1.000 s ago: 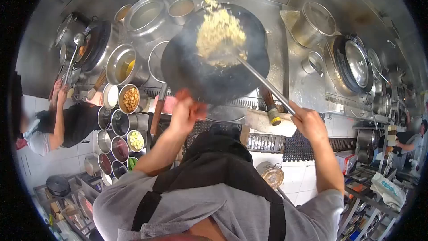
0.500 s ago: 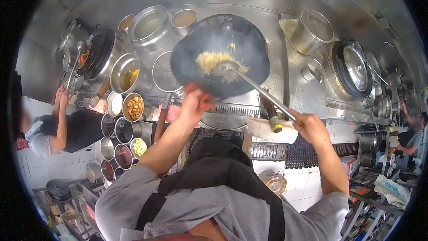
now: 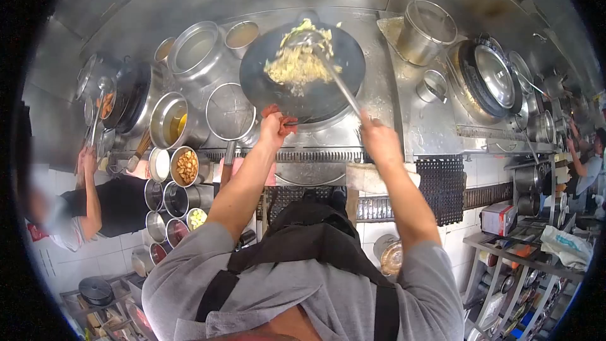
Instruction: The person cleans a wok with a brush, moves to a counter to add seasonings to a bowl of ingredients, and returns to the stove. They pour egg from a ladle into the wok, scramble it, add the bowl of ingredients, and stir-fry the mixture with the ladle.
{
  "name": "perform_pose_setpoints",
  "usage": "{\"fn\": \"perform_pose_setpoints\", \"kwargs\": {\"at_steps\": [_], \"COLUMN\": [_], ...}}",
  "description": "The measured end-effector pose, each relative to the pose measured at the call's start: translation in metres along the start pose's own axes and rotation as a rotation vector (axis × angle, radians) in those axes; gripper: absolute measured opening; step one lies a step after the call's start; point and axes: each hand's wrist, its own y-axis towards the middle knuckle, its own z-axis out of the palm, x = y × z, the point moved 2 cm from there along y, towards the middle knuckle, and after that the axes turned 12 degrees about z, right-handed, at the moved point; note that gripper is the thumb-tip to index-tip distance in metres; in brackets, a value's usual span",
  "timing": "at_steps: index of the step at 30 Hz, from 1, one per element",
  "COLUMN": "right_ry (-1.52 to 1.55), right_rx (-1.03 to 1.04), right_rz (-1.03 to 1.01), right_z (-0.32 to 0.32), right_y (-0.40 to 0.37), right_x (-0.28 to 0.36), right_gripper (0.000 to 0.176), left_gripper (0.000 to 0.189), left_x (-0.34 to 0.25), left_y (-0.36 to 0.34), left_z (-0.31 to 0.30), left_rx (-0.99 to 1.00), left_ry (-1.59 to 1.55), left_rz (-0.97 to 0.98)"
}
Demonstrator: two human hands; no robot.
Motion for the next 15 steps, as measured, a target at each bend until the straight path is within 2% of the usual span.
{"fn": "perform_pose_setpoints", "kwargs": {"at_steps": [2, 5, 7, 9, 11, 13, 15], "right_ry": [-0.008, 0.082, 0.246, 0.641, 0.980, 0.605, 0.078], "right_rx": [0.064, 0.079, 0.152, 0.015, -0.021, 0.206, 0.282], "right_rz": [-0.033, -0.045, 0.049, 0.218, 0.697, 1.025, 0.585], "right_z": [0.031, 0.048, 0.025, 0.014, 0.060, 0.085, 0.185], "right_y": [0.001, -0.030, -0.056, -0.076, -0.118, -0.161, -0.214], "right_x": [0.003, -0.006, -0.006, -0.014, -0.084, -0.110, -0.124], "right_gripper": [0.056, 0.056, 0.044, 0.035, 0.030, 0.028, 0.025], "left_gripper": [0.017, 0.015, 0.011, 0.008, 0.007, 0.007, 0.014], "left_x": [0.024, 0.042, 0.039, 0.034, 0.033, 0.035, 0.025], "left_y": [0.026, 0.047, 0.042, 0.036, 0.038, 0.039, 0.029], "left_z": [-0.012, -0.021, -0.019, -0.021, -0.023, -0.025, -0.013], "left_rx": [0.089, 0.078, 0.072, 0.062, 0.089, 0.071, 0.014], "left_ry": [0.135, 0.138, 0.124, 0.124, 0.128, 0.152, 0.176], "left_rz": [-0.142, -0.086, -0.083, -0.071, -0.093, -0.067, -0.039]}}
